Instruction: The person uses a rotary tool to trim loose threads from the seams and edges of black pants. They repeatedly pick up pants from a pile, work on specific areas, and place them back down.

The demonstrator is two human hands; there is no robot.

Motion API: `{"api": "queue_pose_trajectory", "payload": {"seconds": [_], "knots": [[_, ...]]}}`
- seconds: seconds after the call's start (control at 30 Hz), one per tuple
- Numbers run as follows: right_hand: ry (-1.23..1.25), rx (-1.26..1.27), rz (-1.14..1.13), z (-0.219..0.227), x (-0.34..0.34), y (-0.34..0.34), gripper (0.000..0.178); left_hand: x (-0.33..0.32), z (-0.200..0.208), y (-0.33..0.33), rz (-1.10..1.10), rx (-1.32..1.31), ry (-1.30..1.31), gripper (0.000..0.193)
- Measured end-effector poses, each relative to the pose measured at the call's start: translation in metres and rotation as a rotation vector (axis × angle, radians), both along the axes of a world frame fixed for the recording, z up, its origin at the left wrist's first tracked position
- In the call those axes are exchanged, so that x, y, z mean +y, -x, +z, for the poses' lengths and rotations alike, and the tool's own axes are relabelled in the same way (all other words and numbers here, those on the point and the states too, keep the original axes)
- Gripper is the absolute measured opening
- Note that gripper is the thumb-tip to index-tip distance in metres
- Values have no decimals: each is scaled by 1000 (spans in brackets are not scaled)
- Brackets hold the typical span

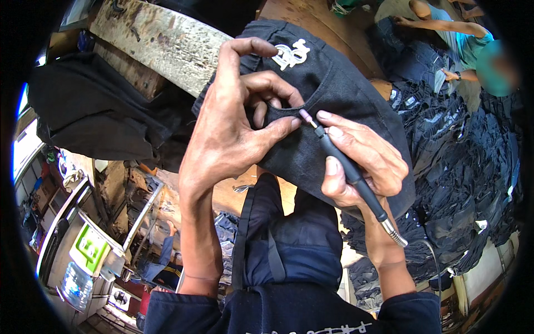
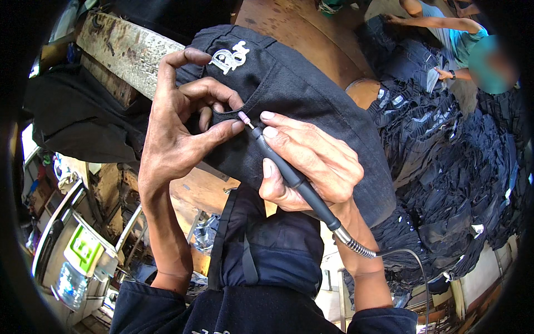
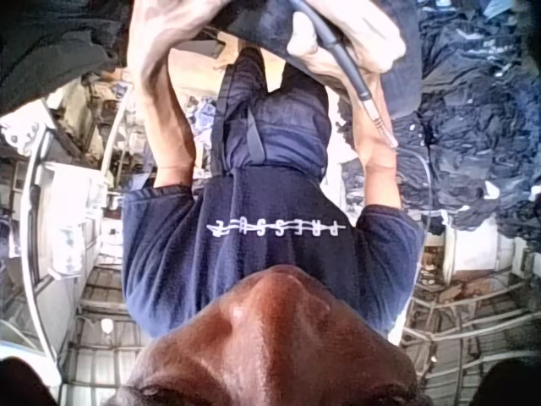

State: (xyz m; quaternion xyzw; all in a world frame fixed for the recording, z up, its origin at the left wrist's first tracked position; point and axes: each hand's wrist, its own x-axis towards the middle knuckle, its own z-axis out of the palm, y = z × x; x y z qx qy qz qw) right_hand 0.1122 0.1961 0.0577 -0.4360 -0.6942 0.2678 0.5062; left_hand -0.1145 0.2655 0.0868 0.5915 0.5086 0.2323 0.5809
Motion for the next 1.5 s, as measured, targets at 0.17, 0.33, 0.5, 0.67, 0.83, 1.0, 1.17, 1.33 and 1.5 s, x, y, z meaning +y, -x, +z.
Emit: {"api": "queue_pose_trajectory", "payload": {"seconds": [0.17,0.33,0.5,0.67,0.83,1.0,1.17,1.33,1.5], "knots": [[19,-6,-14,1,-1,-3,30,-1,0,-1,17,-27,21,90],[17,6,-24,-1,-1,-3,29,-1,-1,-1,21,-35,18,91],[35,12,-44,-1,-1,-3,30,-3,-2,-1,42,-42,18,92],[87,-10,-68,3,-2,-4,31,-4,-3,0,55,-45,15,95],[113,-27,-77,6,-2,-5,32,-5,-4,-1,74,-62,12,95],[143,-19,-98,7,-3,-6,30,-5,-4,-2,84,-70,28,94],[145,-16,-113,7,-2,-6,29,-4,-4,-2,70,-61,20,94],[156,-17,-116,8,-2,-8,30,-4,-3,-2,58,-81,41,94],[180,-37,-118,11,-2,-9,31,-2,-4,-2,38,-66,18,94]]}}
